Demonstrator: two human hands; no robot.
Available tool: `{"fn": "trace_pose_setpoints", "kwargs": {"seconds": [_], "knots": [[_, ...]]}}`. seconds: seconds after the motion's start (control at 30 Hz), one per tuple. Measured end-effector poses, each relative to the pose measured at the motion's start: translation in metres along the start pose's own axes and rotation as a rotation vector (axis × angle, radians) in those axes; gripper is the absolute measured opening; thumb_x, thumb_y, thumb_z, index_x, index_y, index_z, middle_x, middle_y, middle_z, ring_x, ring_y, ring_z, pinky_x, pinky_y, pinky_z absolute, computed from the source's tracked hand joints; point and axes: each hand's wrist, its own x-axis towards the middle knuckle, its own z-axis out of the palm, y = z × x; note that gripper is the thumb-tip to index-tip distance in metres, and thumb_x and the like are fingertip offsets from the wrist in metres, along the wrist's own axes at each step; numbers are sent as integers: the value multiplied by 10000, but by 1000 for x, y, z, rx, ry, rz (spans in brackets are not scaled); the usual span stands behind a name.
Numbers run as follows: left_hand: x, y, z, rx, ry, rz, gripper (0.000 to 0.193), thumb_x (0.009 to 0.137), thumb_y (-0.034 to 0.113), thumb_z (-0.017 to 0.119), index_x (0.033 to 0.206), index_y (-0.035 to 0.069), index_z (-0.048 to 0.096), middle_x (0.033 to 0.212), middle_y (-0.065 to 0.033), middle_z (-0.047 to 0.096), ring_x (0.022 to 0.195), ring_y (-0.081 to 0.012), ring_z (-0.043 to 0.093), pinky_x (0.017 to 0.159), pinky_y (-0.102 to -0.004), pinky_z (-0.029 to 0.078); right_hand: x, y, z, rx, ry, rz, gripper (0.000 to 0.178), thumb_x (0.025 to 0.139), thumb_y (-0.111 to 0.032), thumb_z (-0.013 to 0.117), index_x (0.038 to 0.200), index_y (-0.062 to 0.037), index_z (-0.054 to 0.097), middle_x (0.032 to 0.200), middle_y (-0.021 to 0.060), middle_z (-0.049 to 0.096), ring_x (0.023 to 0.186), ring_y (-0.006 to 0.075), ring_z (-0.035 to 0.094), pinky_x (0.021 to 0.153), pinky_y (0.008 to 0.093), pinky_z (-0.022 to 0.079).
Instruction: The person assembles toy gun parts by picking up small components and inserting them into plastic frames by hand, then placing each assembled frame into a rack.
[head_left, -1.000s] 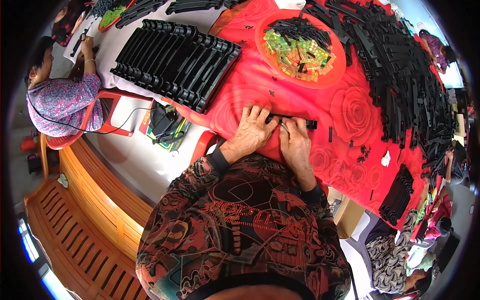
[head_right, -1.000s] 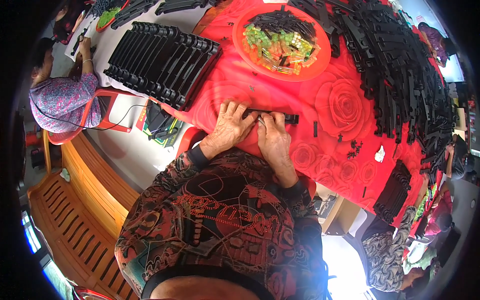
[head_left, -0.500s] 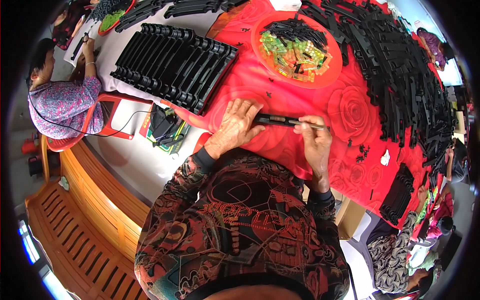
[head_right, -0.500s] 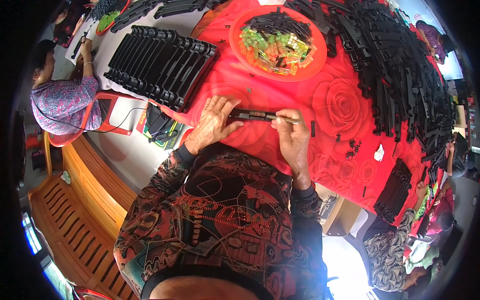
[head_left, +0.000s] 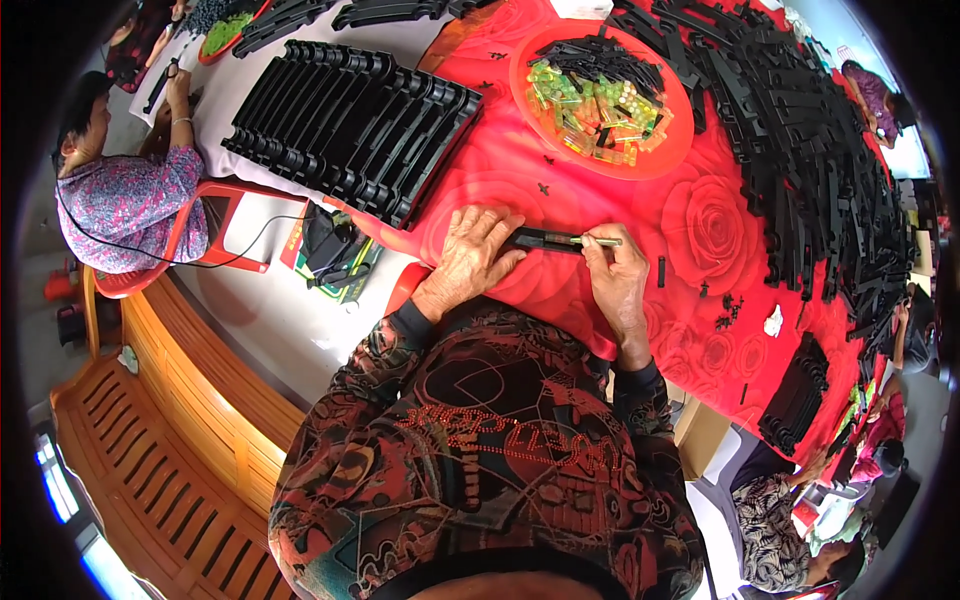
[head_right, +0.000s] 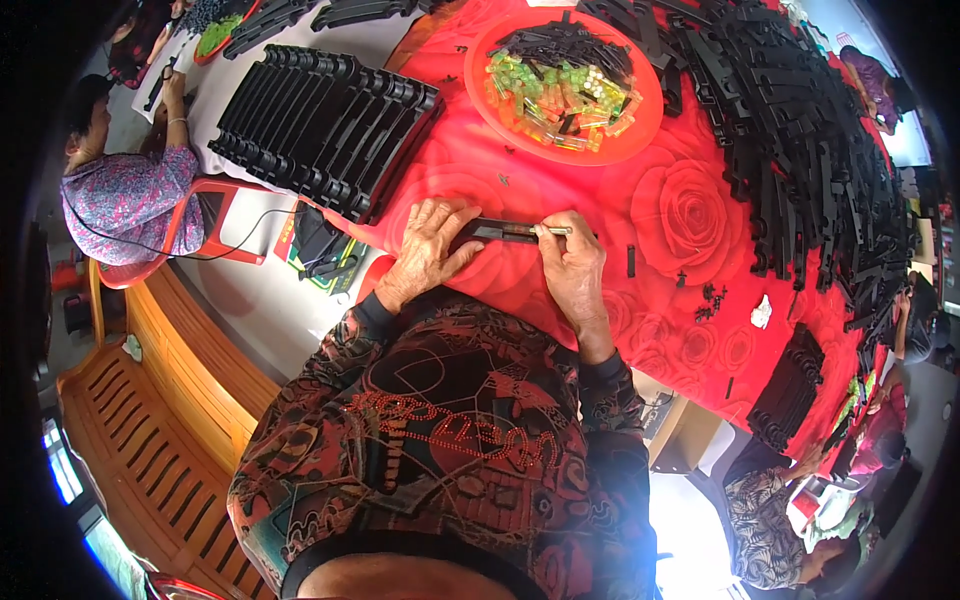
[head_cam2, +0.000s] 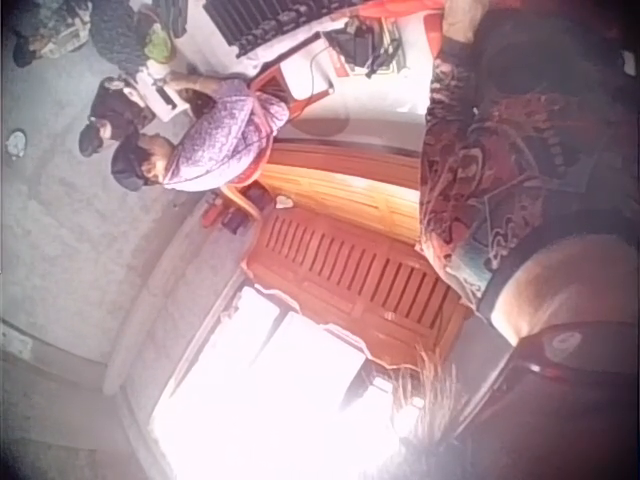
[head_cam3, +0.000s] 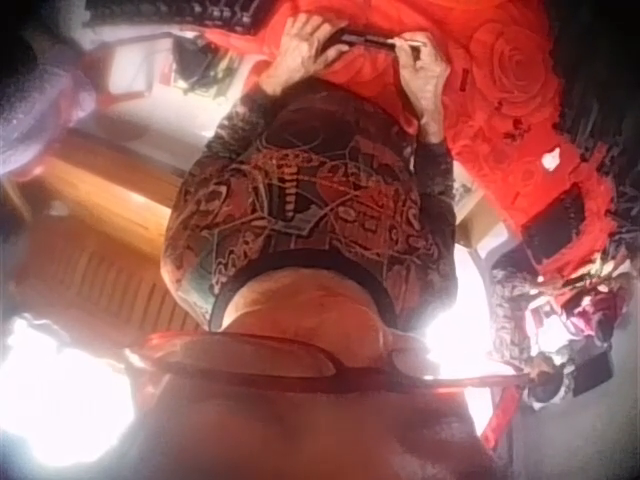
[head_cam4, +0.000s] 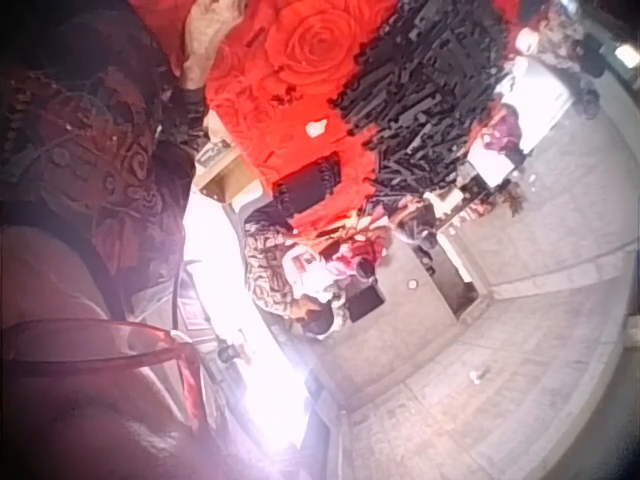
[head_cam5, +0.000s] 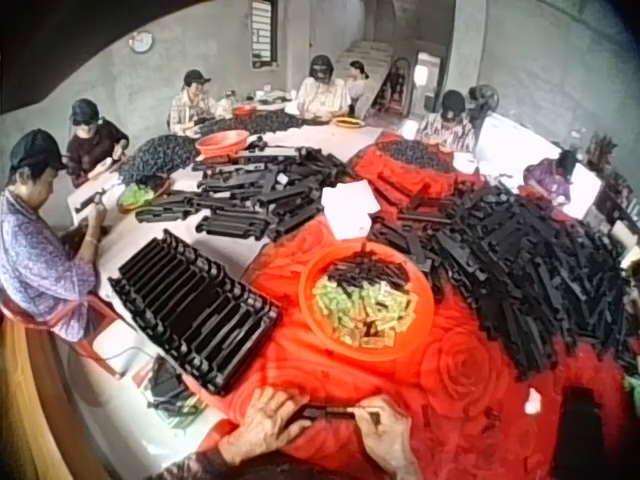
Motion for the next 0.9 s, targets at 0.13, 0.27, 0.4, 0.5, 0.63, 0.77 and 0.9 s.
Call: {"fn": "trace_pose_setpoints", "kwargs": {"seconds": [0.13,0.27,0.4,0.5,0.63,0.77,0.9], "knots": [[0,-1,3,10,3,0,444,754,256,690,1137,64,574,1084,-120,552,990,-306,503,850,-417,390,5,-4,-1,-80,-4,-53,88,826,6,623,852,-7,540,749,78,561,645,125,560,586,262,456],[0,1,3,28,12,-2,441,755,246,689,1139,61,573,1088,-120,551,987,-307,505,846,-419,394,6,-8,2,-9,-17,-35,90,821,1,627,855,-11,546,754,87,561,613,160,563,568,273,455],[1,3,1,27,-10,-13,440,761,243,683,1146,62,572,1097,-122,549,989,-307,504,848,-419,397,10,-10,12,-58,-64,-58,104,809,6,639,860,-13,550,761,93,563,604,183,565,562,277,458],[0,1,1,22,-2,-8,437,765,246,679,1148,64,573,1099,-123,549,995,-304,502,851,-417,397,13,-13,14,-58,-84,-88,115,803,7,644,857,-18,546,754,94,555,602,184,560,555,279,452],[1,2,1,20,3,-8,434,769,248,674,1149,65,573,1099,-121,550,1003,-301,500,855,-416,397,12,-9,16,-69,-84,-142,124,802,6,645,855,-23,536,740,95,539,598,196,544,539,292,437],[1,0,3,16,2,2,425,771,250,672,1141,65,574,1099,-118,551,1003,-297,504,858,-411,393,14,-7,17,-90,-92,-153,127,802,7,644,857,-24,533,741,101,534,593,212,531,533,297,430],[1,1,2,30,0,-3,419,774,241,666,1140,61,569,1097,-113,550,1000,-294,504,858,-407,390,11,5,18,-6,-41,-138,111,810,-3,646,829,-26,539,712,63,535,566,132,499,518,263,415]]}}
